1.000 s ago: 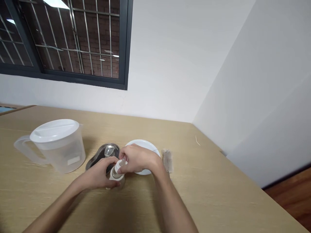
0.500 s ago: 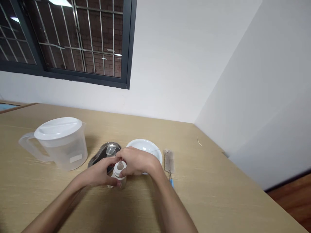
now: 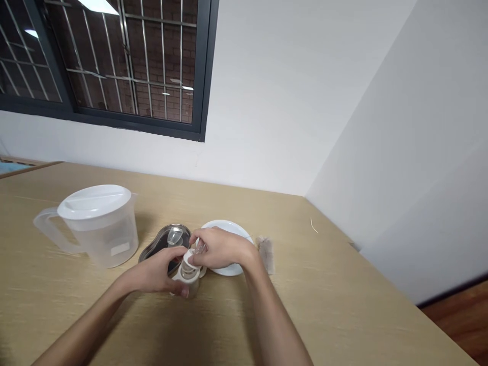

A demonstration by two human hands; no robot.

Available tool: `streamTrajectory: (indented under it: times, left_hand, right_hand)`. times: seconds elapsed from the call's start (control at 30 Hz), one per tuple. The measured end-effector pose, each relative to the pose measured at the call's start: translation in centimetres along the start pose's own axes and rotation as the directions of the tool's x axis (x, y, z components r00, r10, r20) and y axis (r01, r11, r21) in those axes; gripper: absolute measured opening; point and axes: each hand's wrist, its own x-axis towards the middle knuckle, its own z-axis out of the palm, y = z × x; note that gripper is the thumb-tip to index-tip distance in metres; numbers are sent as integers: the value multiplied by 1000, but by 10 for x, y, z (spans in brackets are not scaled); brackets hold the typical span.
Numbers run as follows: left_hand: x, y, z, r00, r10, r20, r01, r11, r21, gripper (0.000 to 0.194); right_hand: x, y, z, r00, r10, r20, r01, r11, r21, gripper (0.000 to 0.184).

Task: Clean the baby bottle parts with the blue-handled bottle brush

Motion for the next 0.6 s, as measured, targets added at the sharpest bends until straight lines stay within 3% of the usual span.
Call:
streamTrajectory:
  times: [0.27,0.6]
  left_hand:
    - [0,3,0,997,-67,-31,67,998,5,55]
    - [-2,12,-1,997,-82,-18,81,996,-47,42]
  right_hand:
    - [2,0,1,998,-65,-19,65,998,-7,31]
    - [8,-4,13,992,-100,79,104,994,-43,30]
